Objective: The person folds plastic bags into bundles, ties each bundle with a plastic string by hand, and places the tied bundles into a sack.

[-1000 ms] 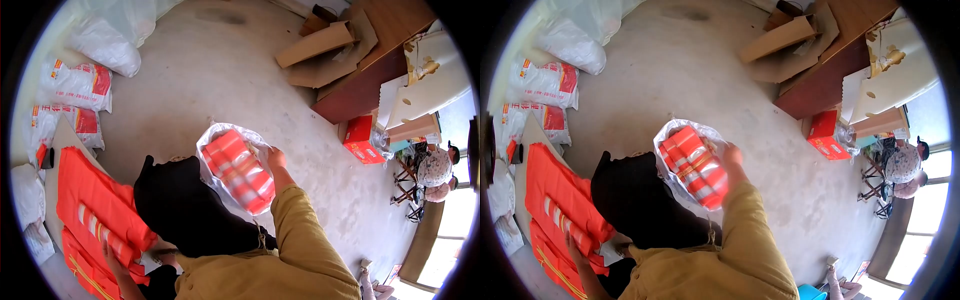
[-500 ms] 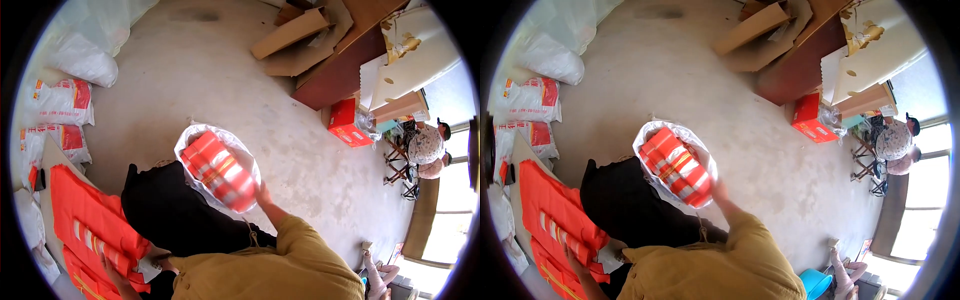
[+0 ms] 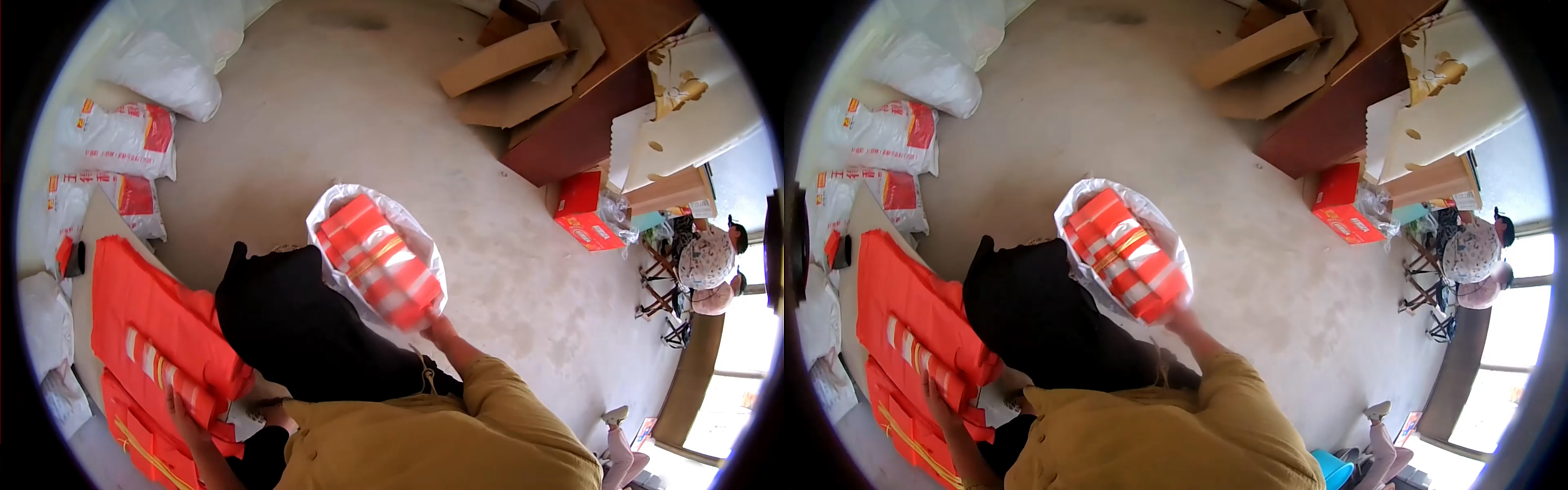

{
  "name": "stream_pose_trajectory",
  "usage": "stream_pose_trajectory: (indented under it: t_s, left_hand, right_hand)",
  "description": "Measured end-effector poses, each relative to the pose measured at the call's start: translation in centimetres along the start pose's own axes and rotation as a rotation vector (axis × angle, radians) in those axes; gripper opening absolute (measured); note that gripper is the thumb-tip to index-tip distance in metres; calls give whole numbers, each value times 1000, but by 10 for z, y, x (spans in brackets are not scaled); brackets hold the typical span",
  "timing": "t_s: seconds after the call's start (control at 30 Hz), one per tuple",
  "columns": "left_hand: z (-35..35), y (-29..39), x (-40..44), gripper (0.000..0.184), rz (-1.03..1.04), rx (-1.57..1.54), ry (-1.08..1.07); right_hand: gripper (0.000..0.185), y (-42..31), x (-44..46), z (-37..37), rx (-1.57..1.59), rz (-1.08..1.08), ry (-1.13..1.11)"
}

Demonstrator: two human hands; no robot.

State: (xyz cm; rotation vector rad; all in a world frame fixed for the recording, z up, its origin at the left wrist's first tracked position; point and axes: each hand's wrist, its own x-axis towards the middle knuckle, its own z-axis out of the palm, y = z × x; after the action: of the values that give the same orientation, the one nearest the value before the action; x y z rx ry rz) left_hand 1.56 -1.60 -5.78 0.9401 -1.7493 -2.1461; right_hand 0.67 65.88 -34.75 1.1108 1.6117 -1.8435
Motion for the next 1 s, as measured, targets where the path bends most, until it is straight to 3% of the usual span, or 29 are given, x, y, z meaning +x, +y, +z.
stream_pose_trajectory:
  t_s: [0.13, 0.23, 0.3, 0.37, 0.43, 0.53, 0.6, 0.67, 0.77, 0.9, 1.0]
  left_hand:
    - [2, 3, 1, 38, -29, -49, 21]
    - [12, 8, -4, 38, -33, -40, 51]
    - [16, 10, -6, 38, -27, -23, 68]
    - [15, 8, -5, 38, -18, -13, 77]
    - [-7, -8, 3, 39, 151, 159, -23]
    - [-12, -1, 1, 40, 58, 110, -15]
    - [1, 7, 3, 41, -10, 41, 43]
    - [7, 12, -1, 42, -2, 69, 107]
    - [22, 27, -9, 44, 8, 32, 133]
    - [54, 53, -23, 45, 13, 8, 153]
    - [61, 66, -23, 44, 52, 28, 144]
  right_hand:
    - [61, -1, 25, -22, -353, -241, 165]
    - [56, -103, -33, 0, 23, -129, 429]
    - [51, -114, -25, -24, -187, -288, 479]
    - [48, -79, 28, -70, -290, -240, 584]
    - [46, -116, 10, -51, -176, -280, 571]
    - [45, -142, -21, -45, -139, -212, 535]
    - [45, -114, 15, -63, -244, -196, 612]
    - [46, -42, 83, -89, -316, -207, 741]
    - [60, -25, 38, -39, 212, -150, 661]
    - [57, 52, 52, -32, -36, -140, 238]
    - [58, -23, -4, -18, -62, -14, 247]
